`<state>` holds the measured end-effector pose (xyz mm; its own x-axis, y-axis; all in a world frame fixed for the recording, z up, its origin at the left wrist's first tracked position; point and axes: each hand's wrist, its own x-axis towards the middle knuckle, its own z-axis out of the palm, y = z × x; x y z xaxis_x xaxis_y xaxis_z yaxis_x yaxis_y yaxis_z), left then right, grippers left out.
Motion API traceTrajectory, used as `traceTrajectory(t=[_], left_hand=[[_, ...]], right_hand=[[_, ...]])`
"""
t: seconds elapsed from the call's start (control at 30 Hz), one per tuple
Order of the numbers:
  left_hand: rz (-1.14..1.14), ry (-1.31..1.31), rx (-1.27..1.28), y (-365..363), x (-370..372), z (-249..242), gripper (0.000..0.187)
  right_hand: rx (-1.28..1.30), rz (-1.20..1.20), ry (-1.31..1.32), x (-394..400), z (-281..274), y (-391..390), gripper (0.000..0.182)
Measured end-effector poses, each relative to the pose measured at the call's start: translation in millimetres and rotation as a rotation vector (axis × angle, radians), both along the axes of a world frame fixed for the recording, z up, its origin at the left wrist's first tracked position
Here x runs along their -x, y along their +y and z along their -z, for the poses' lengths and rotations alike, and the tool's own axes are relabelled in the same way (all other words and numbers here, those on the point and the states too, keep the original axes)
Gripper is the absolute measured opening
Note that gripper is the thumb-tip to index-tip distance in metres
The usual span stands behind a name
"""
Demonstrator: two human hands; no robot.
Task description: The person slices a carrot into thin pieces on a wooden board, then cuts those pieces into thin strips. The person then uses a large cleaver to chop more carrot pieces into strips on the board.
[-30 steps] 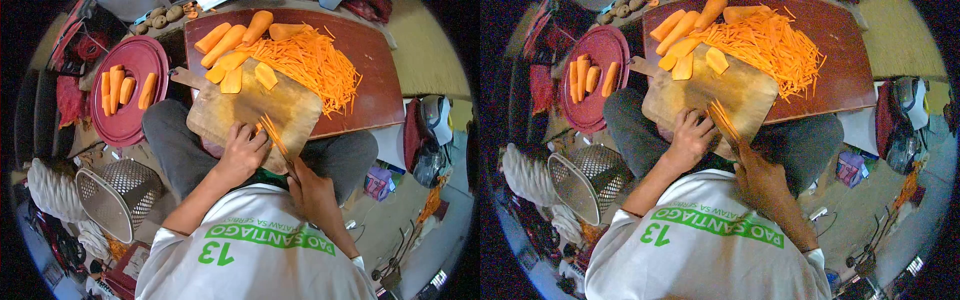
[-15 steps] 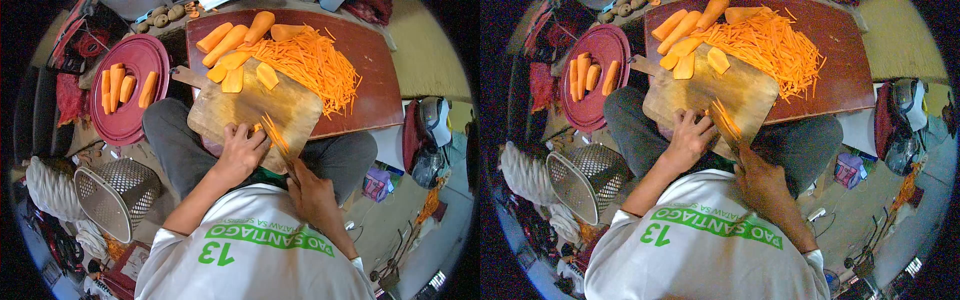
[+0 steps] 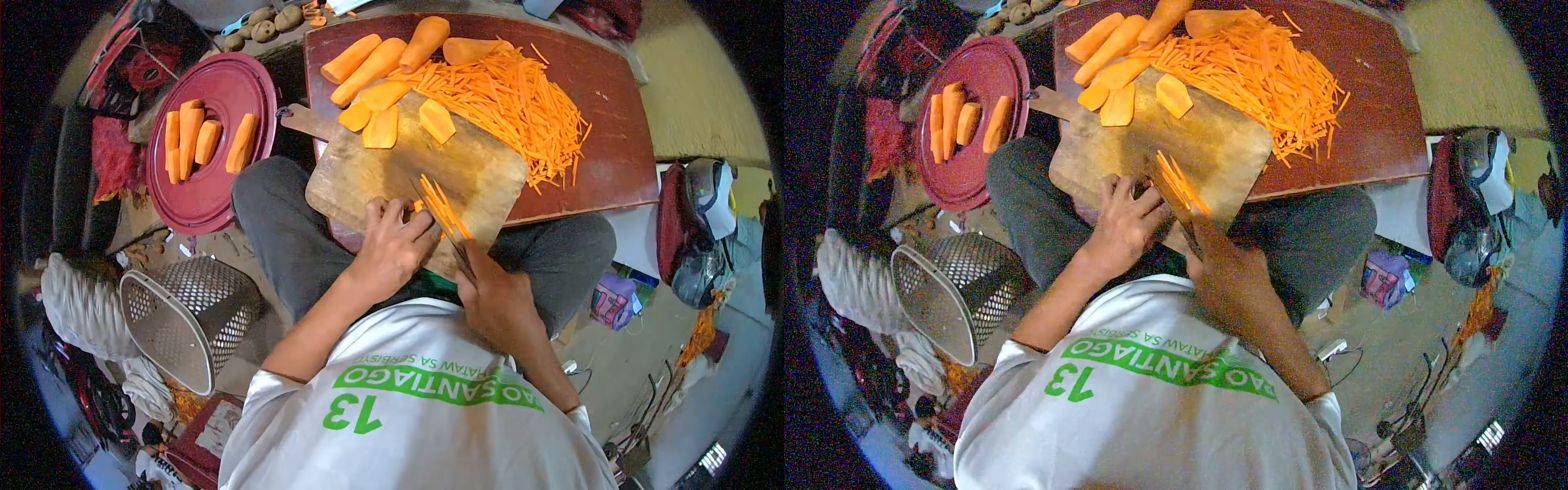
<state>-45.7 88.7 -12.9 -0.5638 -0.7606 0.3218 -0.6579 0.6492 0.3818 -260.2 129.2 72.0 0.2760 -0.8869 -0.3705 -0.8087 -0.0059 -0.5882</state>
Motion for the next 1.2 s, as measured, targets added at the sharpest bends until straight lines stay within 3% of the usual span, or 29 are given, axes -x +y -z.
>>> traceTrajectory(t=[0.2, 0.3, 0.4, 0.57, 0.7, 0.8, 1.0, 1.1, 1.2], left_hand=[[0.006, 0.010, -0.017, 0, -2, 5, 0.034], [-0.003, 0.023, -0.024, 2, -4, 5, 0.032], [0.000, 0.029, 0.005, 0, -4, 4, 0.030], [0.001, 0.040, 0.022, 0, -3, 9, 0.028], [0.005, 0.046, 0.032, 0, -5, 7, 0.026], [-0.008, 0.087, 0.064, 0, -5, 7, 0.025], [0.009, 0.087, 0.068, 0, -4, 8, 0.025], [0.008, 0.077, 0.076, -1, -4, 8, 0.025], [-0.011, 0.090, 0.072, 1, -4, 7, 0.025]], right_hand=[[0.088, -0.014, -0.070, -2, 5, -19, 0.038], [-0.032, -0.018, 0.043, 3, -32, -4, 0.037], [0.090, 0.002, -0.005, 9, -17, 13, 0.037], [0.066, -0.035, -0.011, -9, 7, -25, 0.037], [0.027, -0.007, -0.032, -3, -4, -17, 0.038], [0.163, -0.035, -0.011, 9, -17, 11, 0.040], [0.020, -0.035, 0.040, -17, 4, -17, 0.041], [0.064, -0.035, -0.065, -11, 6, -26, 0.040], [0.008, -0.061, 0.013, 0, -19, -9, 0.039]])
